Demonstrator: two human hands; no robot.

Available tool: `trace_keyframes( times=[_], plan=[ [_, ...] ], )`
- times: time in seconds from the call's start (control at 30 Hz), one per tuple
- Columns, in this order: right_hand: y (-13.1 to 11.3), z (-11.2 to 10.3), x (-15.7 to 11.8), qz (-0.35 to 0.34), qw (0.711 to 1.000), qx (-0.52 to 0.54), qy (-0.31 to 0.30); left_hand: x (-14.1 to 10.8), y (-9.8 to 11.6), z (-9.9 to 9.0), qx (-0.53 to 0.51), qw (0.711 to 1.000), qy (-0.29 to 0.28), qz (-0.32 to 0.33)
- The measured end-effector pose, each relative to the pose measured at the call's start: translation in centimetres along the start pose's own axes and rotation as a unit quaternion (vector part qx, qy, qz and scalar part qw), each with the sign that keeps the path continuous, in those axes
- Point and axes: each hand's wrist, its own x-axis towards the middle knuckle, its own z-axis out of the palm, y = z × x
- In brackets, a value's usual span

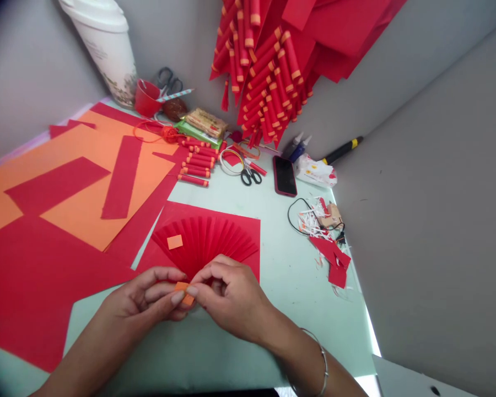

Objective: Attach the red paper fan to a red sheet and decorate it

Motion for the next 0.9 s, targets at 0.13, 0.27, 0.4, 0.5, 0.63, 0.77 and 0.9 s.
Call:
trace_keyframes(
  times=[0.13, 0.27, 0.4, 0.5, 0.63, 0.77, 0.9],
  plan=[
    [0.4, 0.1, 0.4, 0.051, 0.998, 0.047, 0.001, 0.2, 0.3, 0.4, -0.013, 1.0, 0.004, -0.017],
    [0.9, 0.2, 0.5, 0.11, 0.986, 0.123, -0.02, 0.4, 0.1, 0.5, -0.018, 1.0, 0.005, -0.02],
    [1.1, 0.1, 0.4, 0.133, 0.98, 0.144, -0.034, 0.6, -0.1, 0.7, 0.002, 1.0, -0.01, -0.018],
    [0.9, -0.3, 0.4, 0.148, 0.975, 0.157, -0.042, 0.5, 0.0, 0.7, 0.01, 1.0, -0.012, -0.017],
    [0.9, -0.7, 0.5, 0.155, 0.972, 0.167, -0.051, 0.5, -0.1, 0.6, 0.018, 1.0, -0.013, -0.021],
    [1.2, -0.7, 0.5, 0.157, 0.972, 0.168, -0.055, 0.4, -0.3, 0.5, 0.025, 0.999, -0.02, -0.014],
    [1.1, -0.3, 0.4, 0.151, 0.973, 0.166, -0.045, 0.4, -0.3, 0.7, 0.027, 0.999, -0.027, -0.013]
  ],
)
